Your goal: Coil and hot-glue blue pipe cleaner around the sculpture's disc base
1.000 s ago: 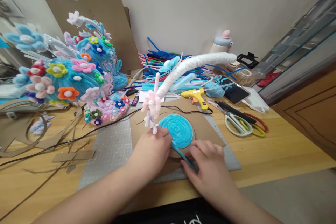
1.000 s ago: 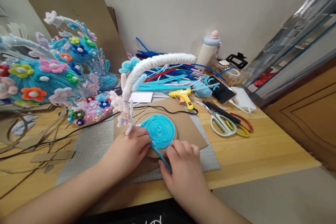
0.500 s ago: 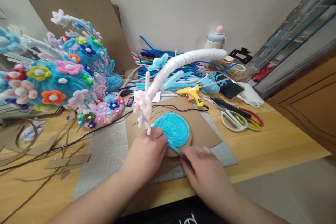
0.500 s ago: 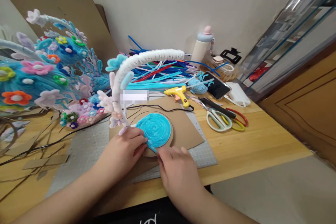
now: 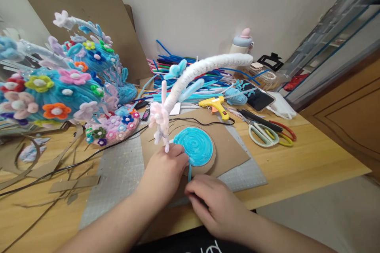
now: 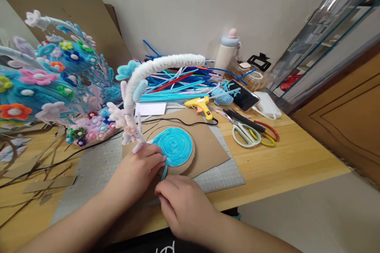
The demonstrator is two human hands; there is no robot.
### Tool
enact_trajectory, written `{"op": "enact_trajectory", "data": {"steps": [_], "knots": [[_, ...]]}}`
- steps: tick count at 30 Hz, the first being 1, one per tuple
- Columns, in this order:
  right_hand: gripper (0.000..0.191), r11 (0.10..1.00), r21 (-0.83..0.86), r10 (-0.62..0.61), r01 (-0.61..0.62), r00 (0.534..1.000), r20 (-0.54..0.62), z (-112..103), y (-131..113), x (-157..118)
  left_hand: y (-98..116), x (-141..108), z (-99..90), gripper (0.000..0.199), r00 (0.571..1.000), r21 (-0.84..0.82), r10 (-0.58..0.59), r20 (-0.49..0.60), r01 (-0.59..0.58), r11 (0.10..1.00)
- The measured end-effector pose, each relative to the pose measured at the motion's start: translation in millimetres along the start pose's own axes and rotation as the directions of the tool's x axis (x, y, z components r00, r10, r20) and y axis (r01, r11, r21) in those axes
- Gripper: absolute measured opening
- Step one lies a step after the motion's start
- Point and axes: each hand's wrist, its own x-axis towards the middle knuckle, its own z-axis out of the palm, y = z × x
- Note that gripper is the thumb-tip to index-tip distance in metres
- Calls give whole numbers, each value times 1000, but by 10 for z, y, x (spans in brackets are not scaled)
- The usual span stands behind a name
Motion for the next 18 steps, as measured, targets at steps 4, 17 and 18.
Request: {"op": "enact_trajectory", "data": {"steps": [4,17,18], "knots": [[15,1000,-8,12,-12,1000,-12,-1,14,-28,20,0,-15,22,1000,7,-15,18,15,1000],[19,994,-78,79,-75,996,47,-11,40,-69,57,21,-35,20,997,78,-35,72,29,997],[19,994,-77,78,-74,996,44,-7,39,-62,61,23,-37,20,997,86,-24,67,19,996]]}}
